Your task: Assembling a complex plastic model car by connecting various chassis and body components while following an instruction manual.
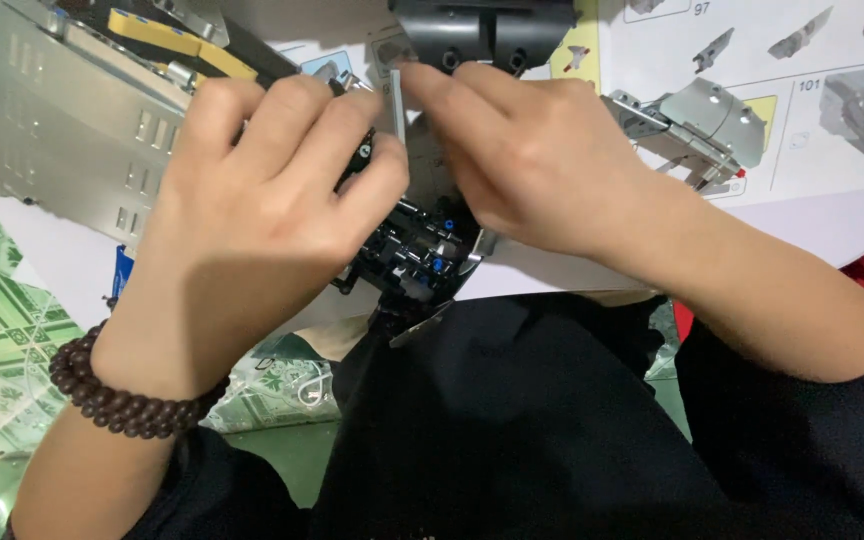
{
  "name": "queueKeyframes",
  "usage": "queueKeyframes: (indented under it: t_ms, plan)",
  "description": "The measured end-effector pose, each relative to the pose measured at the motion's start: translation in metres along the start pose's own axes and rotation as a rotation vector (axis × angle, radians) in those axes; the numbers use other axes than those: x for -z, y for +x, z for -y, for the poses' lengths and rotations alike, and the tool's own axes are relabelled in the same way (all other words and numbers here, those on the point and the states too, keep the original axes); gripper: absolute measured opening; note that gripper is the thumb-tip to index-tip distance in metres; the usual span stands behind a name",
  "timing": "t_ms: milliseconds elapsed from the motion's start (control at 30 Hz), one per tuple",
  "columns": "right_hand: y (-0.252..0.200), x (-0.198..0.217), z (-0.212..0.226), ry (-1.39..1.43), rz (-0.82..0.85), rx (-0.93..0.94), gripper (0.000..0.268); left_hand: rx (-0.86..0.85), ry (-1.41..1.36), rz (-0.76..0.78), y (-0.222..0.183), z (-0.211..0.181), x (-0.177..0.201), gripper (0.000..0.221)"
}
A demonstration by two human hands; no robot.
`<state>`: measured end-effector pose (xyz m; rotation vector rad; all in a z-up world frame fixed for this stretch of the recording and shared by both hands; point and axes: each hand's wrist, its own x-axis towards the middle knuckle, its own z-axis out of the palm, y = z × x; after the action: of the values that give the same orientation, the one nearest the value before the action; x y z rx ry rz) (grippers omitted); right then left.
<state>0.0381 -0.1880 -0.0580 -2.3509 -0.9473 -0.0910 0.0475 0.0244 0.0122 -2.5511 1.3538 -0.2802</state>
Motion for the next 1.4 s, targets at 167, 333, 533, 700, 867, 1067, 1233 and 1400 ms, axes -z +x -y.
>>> queueKeyframes:
  t_ms: [167,333,533,700,867,1067,1233,1400]
  plan:
    - [0.003,-0.004,0.009,0.023,-0.049,-0.051,0.032,-0.018,-0.069,-0.030,-0.003,0.002,-0.005,0.011]
    - [0.006,-0.003,0.005,0.189,-0.023,-0.084,0.008,-0.012,-0.085,-0.039,-0.006,0.001,-0.009,0.010]
    - [0.009,-0.008,0.008,0.396,-0.077,-0.164,0.013,-0.056,-0.069,-0.091,-0.006,0.003,-0.016,0.009]
    - [0.012,-0.009,0.008,0.414,-0.070,-0.194,0.016,-0.032,-0.191,-0.084,-0.005,-0.001,-0.017,0.001]
    - [0.010,-0.013,0.002,0.421,-0.060,-0.163,0.010,-0.004,-0.285,-0.077,-0.009,-0.006,-0.024,0.005]
    - [0.010,-0.014,-0.001,0.439,-0.075,-0.133,0.012,0.022,-0.318,-0.013,-0.006,-0.007,-0.011,0.009]
    - [0.013,-0.008,-0.005,0.466,-0.001,-0.129,0.007,-0.007,-0.155,0.076,-0.006,-0.001,-0.005,0.017]
    - [0.014,-0.008,-0.001,0.398,-0.004,-0.119,0.008,-0.017,-0.242,0.032,-0.007,0.003,-0.009,0.015]
